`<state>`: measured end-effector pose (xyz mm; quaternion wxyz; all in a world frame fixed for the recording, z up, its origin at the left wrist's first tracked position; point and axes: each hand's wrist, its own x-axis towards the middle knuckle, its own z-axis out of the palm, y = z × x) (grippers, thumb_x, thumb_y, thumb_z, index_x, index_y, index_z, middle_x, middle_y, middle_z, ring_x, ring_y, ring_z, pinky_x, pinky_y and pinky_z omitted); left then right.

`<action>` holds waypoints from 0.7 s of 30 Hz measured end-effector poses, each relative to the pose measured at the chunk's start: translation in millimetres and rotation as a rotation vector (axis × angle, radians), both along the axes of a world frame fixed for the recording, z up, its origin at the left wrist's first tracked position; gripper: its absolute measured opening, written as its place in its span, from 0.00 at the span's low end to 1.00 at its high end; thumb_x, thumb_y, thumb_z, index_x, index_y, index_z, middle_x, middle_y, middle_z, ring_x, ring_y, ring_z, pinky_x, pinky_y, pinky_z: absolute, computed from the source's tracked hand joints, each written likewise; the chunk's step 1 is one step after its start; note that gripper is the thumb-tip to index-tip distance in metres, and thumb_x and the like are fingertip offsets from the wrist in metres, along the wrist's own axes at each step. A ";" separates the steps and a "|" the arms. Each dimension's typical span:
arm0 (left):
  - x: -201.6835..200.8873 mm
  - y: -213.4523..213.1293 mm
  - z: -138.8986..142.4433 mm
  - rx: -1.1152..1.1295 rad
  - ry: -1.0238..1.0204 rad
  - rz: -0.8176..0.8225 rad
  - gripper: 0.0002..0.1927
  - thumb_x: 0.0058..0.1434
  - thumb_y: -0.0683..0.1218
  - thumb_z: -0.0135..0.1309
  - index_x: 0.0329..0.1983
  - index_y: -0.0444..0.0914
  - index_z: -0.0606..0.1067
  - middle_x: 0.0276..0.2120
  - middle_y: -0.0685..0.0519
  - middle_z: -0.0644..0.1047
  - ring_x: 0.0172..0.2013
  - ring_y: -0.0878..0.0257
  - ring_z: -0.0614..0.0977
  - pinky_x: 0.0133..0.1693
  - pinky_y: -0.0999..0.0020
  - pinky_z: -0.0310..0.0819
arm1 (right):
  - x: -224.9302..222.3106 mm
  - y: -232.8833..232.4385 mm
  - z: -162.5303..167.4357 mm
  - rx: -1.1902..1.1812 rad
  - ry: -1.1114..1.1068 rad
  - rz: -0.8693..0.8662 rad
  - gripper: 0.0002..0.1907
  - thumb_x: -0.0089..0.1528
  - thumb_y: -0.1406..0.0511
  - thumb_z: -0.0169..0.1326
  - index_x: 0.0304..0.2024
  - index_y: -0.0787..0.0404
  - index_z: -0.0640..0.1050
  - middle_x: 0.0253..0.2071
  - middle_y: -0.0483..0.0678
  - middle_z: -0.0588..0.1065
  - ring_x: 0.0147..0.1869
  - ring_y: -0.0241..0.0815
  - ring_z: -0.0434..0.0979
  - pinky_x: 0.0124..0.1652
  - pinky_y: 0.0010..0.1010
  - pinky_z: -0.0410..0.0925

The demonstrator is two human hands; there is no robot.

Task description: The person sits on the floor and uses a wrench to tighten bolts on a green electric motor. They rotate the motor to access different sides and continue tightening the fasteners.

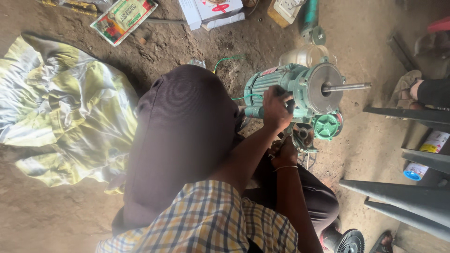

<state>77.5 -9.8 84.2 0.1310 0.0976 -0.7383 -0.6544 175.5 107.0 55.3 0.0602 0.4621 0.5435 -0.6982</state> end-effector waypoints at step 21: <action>8.7 -8.9 21.3 0.030 -0.034 -0.001 0.10 0.53 0.44 0.66 0.39 0.44 0.85 0.44 0.50 0.71 0.50 0.52 0.72 0.55 0.53 0.67 | 3.8 -8.1 12.3 0.015 -0.020 0.033 0.19 0.71 0.48 0.41 0.44 0.54 0.71 0.22 0.39 0.63 0.21 0.30 0.58 0.22 0.24 0.54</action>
